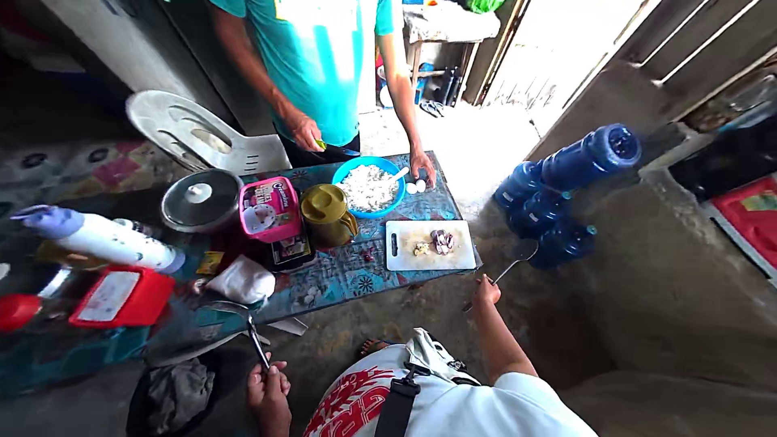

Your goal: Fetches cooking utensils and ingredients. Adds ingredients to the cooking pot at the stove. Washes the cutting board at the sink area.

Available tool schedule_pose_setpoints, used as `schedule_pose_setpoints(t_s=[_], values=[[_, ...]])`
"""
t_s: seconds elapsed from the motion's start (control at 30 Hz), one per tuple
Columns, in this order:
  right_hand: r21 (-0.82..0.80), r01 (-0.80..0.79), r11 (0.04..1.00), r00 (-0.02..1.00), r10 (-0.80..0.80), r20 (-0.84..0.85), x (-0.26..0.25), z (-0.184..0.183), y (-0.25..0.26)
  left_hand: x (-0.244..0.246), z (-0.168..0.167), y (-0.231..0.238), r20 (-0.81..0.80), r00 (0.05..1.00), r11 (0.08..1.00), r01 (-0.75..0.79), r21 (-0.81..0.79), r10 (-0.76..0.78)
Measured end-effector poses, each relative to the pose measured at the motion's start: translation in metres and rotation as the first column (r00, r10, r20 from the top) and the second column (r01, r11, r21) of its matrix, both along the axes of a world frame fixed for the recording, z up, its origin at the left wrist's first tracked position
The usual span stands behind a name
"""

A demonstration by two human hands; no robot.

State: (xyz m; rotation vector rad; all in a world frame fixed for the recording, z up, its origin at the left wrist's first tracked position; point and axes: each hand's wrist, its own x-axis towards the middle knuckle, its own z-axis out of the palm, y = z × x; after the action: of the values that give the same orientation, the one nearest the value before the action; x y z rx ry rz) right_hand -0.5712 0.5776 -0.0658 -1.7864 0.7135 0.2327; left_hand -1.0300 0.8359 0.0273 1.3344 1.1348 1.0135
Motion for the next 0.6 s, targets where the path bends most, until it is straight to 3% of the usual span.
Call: schedule_pose_setpoints(t_s=[0.23,0.43,0.6], values=[[-0.282,-0.155,0.947,0.985,0.126,-0.117,0.051,0.0,0.019,0.003,-0.002,0.02,-0.079,0.997,0.996,0.002,0.088,0.005],[-0.198,-0.039,0.98,0.996,0.022,-0.087,0.039,-0.032,0.027,0.026,-0.004,0.023,-0.075,0.997,0.998,0.023,0.055,-0.019],[-0.016,0.057,0.998,0.997,-0.058,-0.056,0.035,-0.042,0.029,0.047,-0.002,0.03,-0.086,0.993,0.996,0.083,0.027,-0.08]])
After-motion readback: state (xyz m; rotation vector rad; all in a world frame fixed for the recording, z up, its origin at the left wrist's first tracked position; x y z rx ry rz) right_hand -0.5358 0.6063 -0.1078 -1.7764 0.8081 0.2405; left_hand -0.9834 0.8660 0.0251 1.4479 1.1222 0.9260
